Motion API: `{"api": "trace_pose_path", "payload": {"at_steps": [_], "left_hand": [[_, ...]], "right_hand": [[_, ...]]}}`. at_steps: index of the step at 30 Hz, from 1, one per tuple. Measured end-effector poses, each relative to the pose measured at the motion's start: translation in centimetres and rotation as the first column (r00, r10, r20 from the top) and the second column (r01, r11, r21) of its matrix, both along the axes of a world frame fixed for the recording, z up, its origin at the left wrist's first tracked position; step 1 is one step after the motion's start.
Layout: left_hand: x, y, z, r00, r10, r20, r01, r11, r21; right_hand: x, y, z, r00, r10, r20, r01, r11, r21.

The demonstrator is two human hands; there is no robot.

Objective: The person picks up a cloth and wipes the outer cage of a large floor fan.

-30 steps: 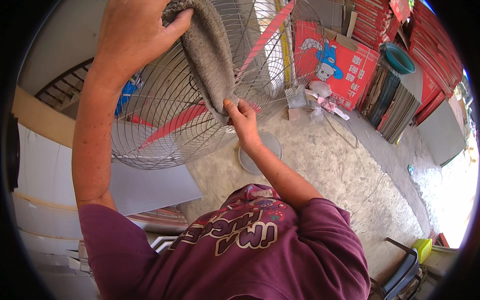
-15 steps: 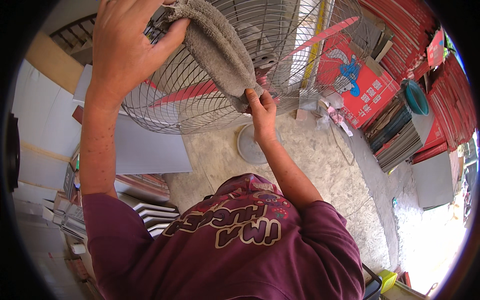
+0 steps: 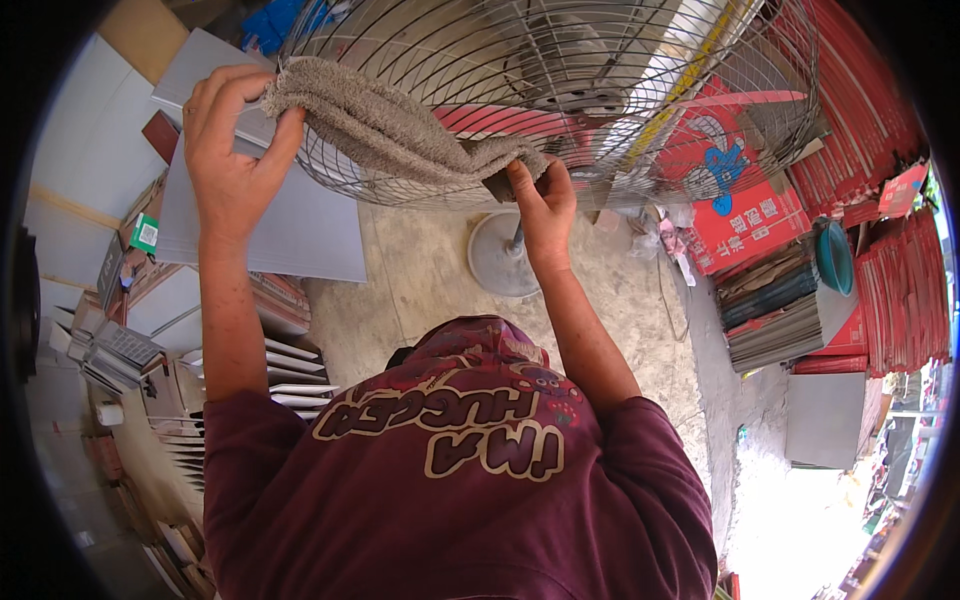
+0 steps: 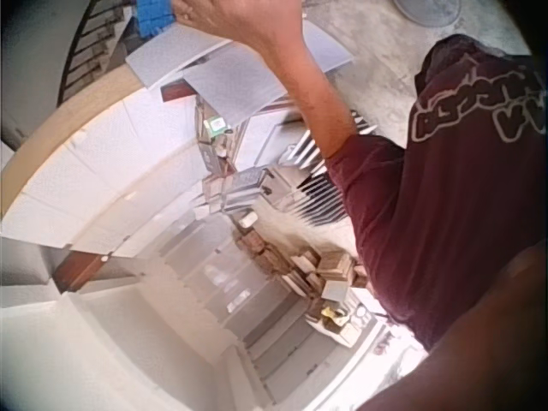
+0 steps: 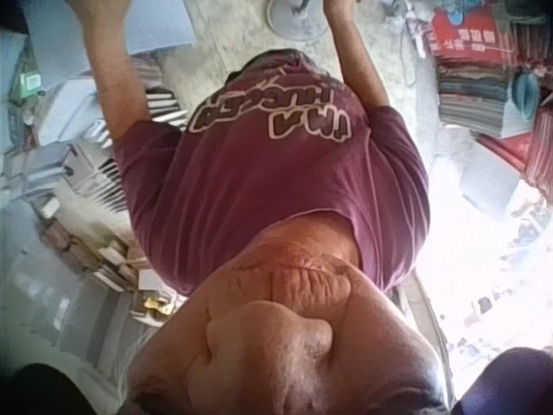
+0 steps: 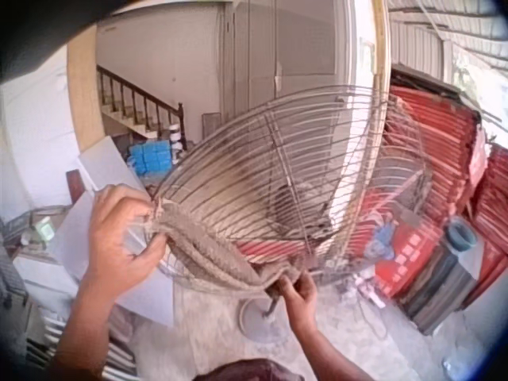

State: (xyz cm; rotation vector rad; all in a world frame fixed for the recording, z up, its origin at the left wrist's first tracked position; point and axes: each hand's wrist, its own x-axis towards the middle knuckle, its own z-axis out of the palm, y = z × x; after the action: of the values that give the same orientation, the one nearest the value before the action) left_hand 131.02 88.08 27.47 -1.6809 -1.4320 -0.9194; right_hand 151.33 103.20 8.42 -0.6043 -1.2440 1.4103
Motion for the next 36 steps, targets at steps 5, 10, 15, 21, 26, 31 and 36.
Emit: {"api": "trace_pose_path", "payload": {"at_steps": [5, 10, 15, 21, 26, 31, 36], "left_hand": [[-3.6, -1.8, -6.2, 0.967, 0.045, 0.251, -0.063, 0.996, 0.065], [-5.8, -2.3, -14.9, 0.793, 0.005, 0.609, -0.102, 0.987, 0.124], [-6.5, -1.3, -24.8, 0.434, -0.091, 0.896, -0.087, 0.986, 0.142], [-5.7, 1.2, -33.6, 0.079, -0.049, 0.996, -0.132, 0.989, 0.059], [-4.1, 3.2, -39.4, 0.006, 0.089, 0.996, -0.062, 0.994, -0.089], [-1.6, 4.7, -40.0, -0.552, 0.121, 0.825, 0.22, 0.976, 0.004], [-0.6, 6.1, -39.5, -0.74, 0.2, 0.642, 0.323, 0.943, 0.079]], "right_hand": [[-1.3, -0.9, 0.0, 0.997, 0.024, 0.07, -0.03, 0.996, 0.084], [-1.6, -0.8, -0.2, 0.982, -0.019, 0.186, -0.013, 0.986, 0.165], [-2.0, -0.5, -0.1, 0.95, -0.087, 0.301, 0.005, 0.965, 0.261], [-2.6, -2.1, 2.6, 0.793, -0.333, 0.511, -0.061, 0.79, 0.61], [-4.3, -4.1, 4.8, 0.75, -0.415, 0.515, -0.215, 0.583, 0.784], [-6.9, -5.8, 6.1, 0.734, -0.354, 0.58, -0.421, 0.433, 0.797], [-10.9, -7.6, 7.5, 0.751, -0.279, 0.598, -0.581, 0.15, 0.8]]}}
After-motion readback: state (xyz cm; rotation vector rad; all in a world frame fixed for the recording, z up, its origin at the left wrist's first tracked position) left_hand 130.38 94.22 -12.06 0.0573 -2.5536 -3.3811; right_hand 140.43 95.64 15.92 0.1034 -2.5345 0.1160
